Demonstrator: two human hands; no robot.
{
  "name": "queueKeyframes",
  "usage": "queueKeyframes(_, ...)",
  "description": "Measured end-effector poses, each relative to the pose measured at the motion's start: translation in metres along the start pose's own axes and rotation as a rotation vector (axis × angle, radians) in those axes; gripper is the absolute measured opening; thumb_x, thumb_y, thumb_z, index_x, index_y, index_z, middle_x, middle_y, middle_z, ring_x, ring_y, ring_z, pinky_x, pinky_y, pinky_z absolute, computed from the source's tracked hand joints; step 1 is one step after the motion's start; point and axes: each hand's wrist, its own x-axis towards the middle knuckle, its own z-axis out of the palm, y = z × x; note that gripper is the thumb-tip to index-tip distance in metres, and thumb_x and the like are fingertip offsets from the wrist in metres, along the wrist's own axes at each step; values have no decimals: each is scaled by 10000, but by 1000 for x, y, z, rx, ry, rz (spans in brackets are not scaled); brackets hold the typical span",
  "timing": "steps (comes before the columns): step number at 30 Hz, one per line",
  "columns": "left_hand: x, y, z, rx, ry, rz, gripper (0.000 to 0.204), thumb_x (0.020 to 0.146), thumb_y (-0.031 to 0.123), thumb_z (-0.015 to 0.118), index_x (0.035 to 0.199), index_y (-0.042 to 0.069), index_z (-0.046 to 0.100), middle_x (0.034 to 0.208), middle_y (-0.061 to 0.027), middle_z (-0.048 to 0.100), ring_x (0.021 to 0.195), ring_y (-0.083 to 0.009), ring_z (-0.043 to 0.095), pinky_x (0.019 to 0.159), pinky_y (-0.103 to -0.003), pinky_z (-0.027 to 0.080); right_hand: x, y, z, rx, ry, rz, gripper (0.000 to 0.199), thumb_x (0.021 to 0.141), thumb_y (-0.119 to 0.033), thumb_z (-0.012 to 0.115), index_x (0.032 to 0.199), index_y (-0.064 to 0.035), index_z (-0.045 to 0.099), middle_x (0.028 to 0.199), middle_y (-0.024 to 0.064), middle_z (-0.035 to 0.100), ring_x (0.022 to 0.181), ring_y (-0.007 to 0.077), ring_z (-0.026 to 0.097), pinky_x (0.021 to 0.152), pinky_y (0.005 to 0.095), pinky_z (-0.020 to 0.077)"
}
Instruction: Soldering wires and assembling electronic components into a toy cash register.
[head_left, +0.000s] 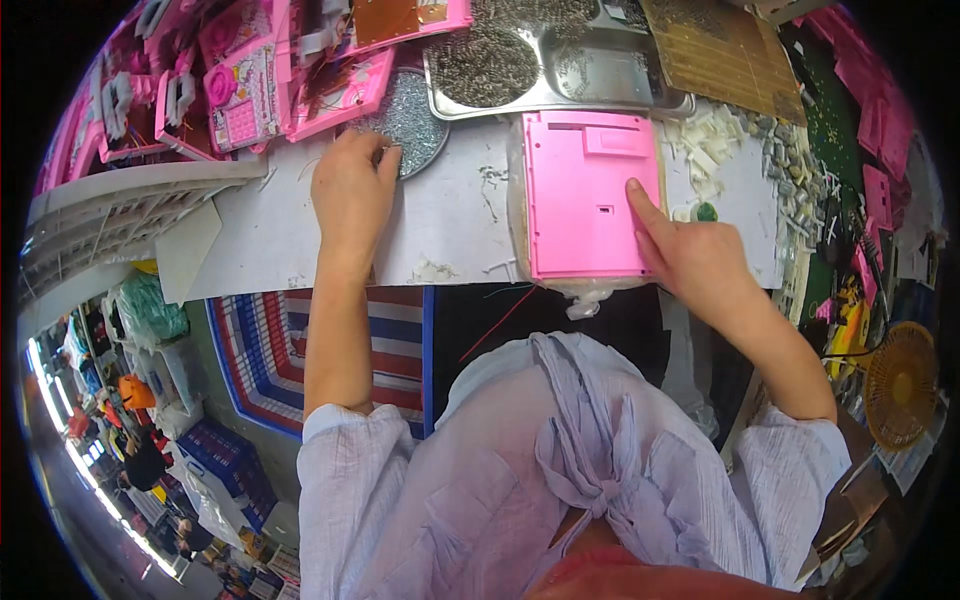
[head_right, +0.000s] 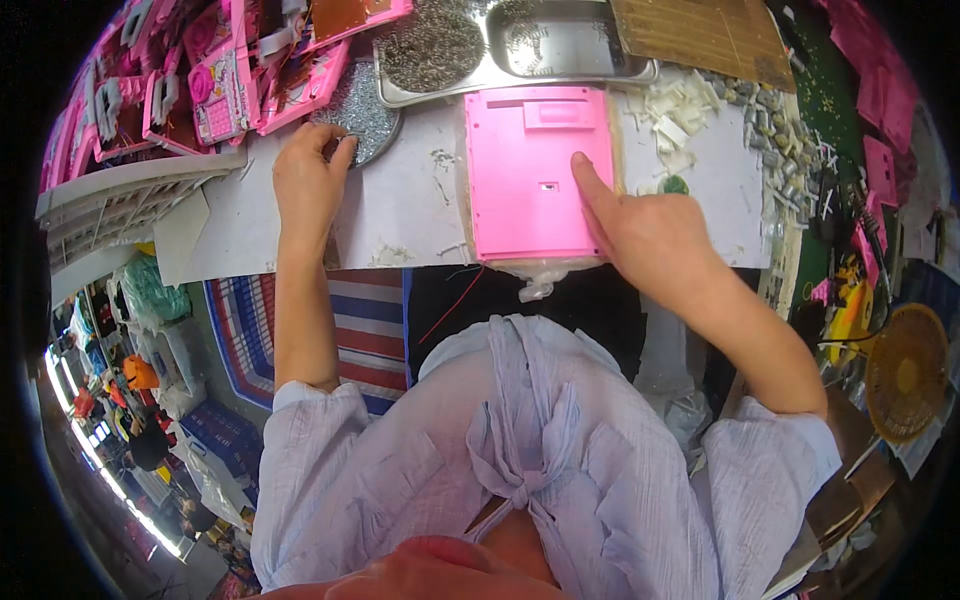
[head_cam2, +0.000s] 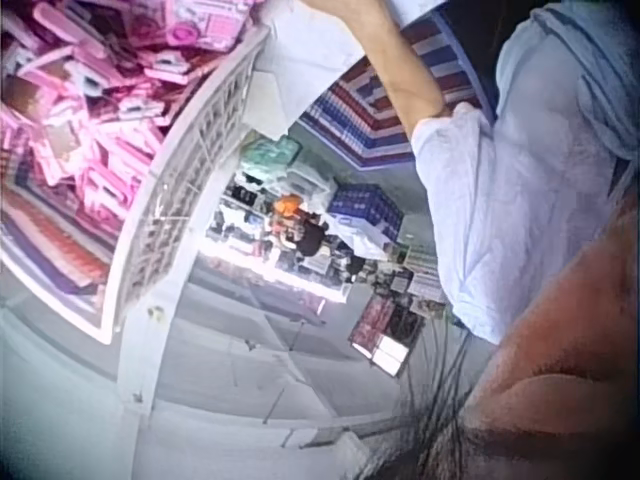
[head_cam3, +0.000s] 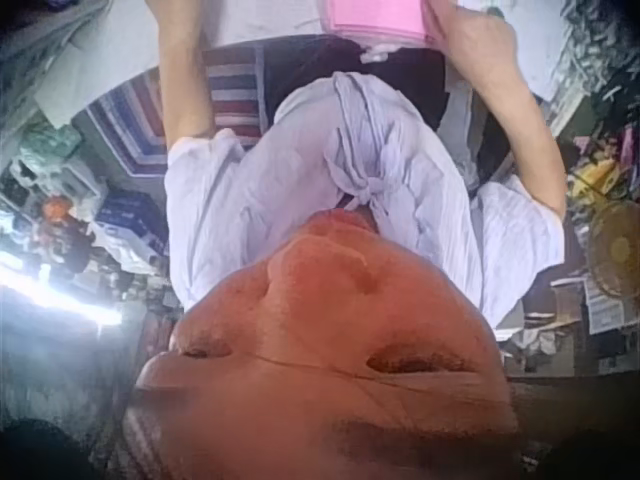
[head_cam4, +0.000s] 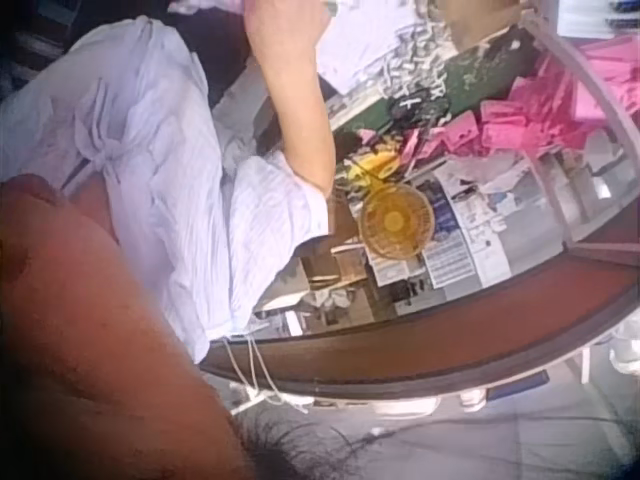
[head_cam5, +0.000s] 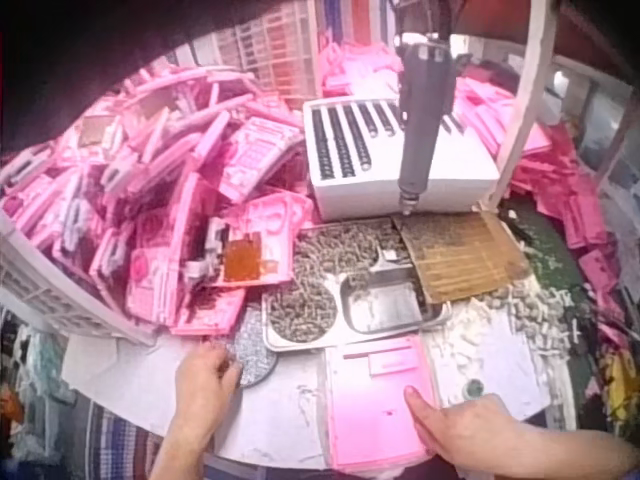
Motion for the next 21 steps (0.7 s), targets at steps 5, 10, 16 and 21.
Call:
queueKeyframes(5, -7, 4, 3, -220, 88, -73, 134, 881, 180, 745, 899, 47, 758, 842, -91, 662, 758, -301, 639, 698, -404, 504, 85, -23, -35, 78, 341, -317, 350, 850, -227, 720, 1182, -118, 719, 825, 65, 667, 800, 268, 660, 672, 407, 536)
queueKeyframes(10, -2, 2, 13, -155, 161, -32, 154, 901, 184, 731, 838, 47, 704, 786, -99, 622, 705, -307, 609, 647, -415, 481, 230, -78, 23, -88, 522, -496, 107, 800, -198, 703, 836, -104, 741, 926, 28, 680, 1008, 244, 599, 901, 414, 469)
queueKeyframes(16, -1, -3, 6, -79, 183, 39, 248, 933, 191, 687, 758, 38, 598, 752, -126, 570, 685, -341, 572, 631, -448, 454, 245, -88, 20, -182, 438, -467, 131, 834, -210, 651, 830, -124, 750, 954, 20, 699, 1035, 229, 610, 939, 428, 442)
queueKeyframes(21, -1, -5, 5, -212, 204, -1, 162, 911, 147, 693, 822, 25, 636, 779, -126, 584, 710, -321, 593, 669, -418, 476, 242, -89, 15, -180, 376, -419, 140, 853, -175, 628, 892, -127, 754, 988, 22, 716, 1081, 231, 618, 971, 456, 435)
